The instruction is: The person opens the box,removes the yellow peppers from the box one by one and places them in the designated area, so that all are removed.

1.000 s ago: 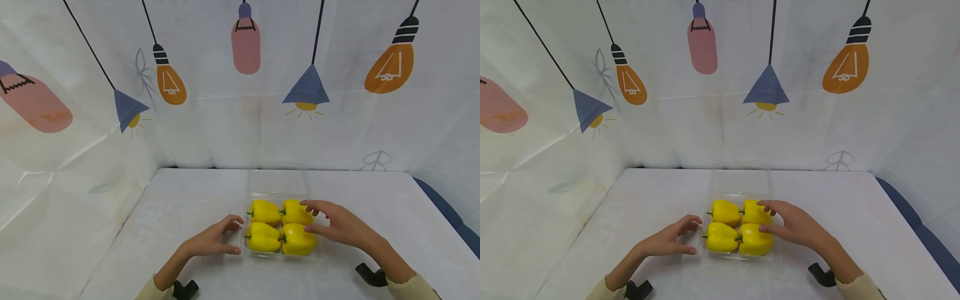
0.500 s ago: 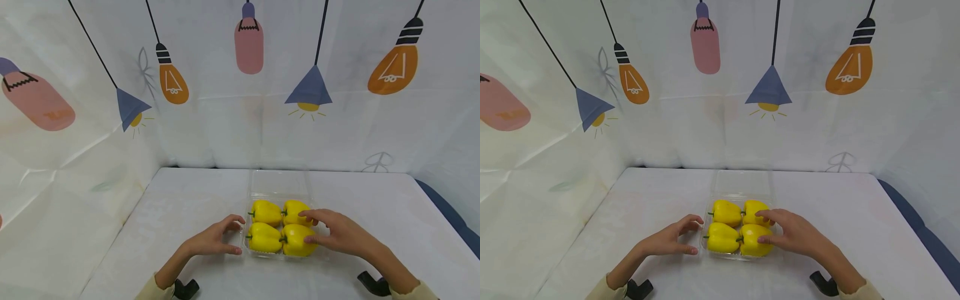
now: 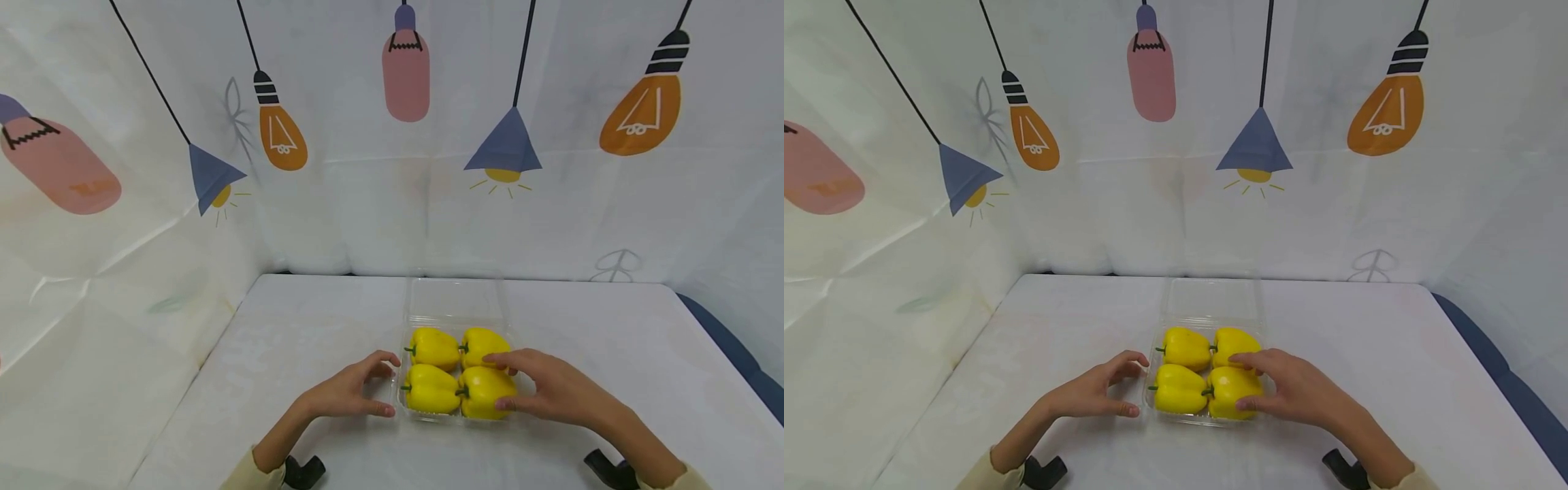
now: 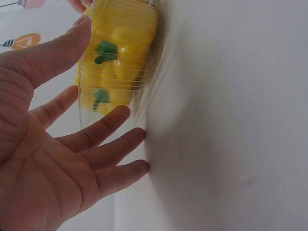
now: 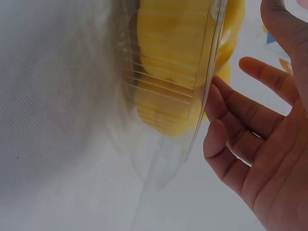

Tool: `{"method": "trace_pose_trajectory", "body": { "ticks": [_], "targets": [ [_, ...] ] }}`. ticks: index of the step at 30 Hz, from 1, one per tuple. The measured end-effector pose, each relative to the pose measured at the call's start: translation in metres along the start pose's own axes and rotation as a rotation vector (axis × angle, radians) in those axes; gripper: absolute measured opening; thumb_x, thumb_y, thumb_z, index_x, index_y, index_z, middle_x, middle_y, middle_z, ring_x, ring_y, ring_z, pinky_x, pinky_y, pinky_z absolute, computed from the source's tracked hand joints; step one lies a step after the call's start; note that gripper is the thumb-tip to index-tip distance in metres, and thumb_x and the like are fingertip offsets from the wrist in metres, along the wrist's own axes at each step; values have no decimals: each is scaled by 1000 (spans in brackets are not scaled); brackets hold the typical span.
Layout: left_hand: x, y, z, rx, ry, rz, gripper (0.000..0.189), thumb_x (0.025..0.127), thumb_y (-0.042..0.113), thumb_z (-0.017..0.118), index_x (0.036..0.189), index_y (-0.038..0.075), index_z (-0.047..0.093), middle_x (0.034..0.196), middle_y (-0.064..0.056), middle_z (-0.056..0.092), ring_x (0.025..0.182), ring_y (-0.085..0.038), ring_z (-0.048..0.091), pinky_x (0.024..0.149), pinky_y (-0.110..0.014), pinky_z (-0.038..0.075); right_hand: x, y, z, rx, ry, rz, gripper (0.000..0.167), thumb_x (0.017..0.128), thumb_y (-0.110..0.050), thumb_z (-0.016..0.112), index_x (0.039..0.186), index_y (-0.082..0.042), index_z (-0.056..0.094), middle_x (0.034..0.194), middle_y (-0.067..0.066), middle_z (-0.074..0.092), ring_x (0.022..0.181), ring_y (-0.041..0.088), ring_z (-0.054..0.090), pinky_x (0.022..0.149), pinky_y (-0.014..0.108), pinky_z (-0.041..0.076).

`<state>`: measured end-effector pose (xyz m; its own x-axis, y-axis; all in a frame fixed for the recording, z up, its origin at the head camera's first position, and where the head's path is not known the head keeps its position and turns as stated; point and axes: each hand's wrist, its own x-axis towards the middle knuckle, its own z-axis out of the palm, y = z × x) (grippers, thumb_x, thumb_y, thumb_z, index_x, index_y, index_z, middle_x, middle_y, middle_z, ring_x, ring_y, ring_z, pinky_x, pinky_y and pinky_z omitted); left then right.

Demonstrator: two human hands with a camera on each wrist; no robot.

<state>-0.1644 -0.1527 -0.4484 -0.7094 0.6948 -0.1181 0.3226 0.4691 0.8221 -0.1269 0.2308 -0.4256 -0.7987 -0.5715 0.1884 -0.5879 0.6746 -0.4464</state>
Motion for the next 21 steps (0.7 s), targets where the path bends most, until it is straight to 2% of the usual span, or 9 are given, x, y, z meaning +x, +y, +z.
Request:
{"method": "trace_pose_trajectory", "body": {
  "ticks": [5,11,21],
  "targets": [
    [0,0,0,-4,0,7,71,83,35,81,139,21,40,136,-1,55,126,-22,52,108,-50,35,0,-5,0,-26,-20,27,61,81,-61,70,132,-31,59,118,-15,61,96,5,57,79,33,54],
    [1,-1,1,7,0,18,71,84,34,81,139,21,39,135,-1,55,125,-22,53,108,-50,36,1,-9,2,-79,-66,82,68,78,-69,68,135,-35,56,119,-13,59,103,11,57,83,39,54],
    [0,0,0,2,2,10,70,84,34,81,139,20,40,133,1,56,124,-22,53,107,-50,37,4,-7,9,-95,-49,59,71,76,-70,68,136,-34,56,117,-13,55,102,8,54,83,38,53]
  ]
}}
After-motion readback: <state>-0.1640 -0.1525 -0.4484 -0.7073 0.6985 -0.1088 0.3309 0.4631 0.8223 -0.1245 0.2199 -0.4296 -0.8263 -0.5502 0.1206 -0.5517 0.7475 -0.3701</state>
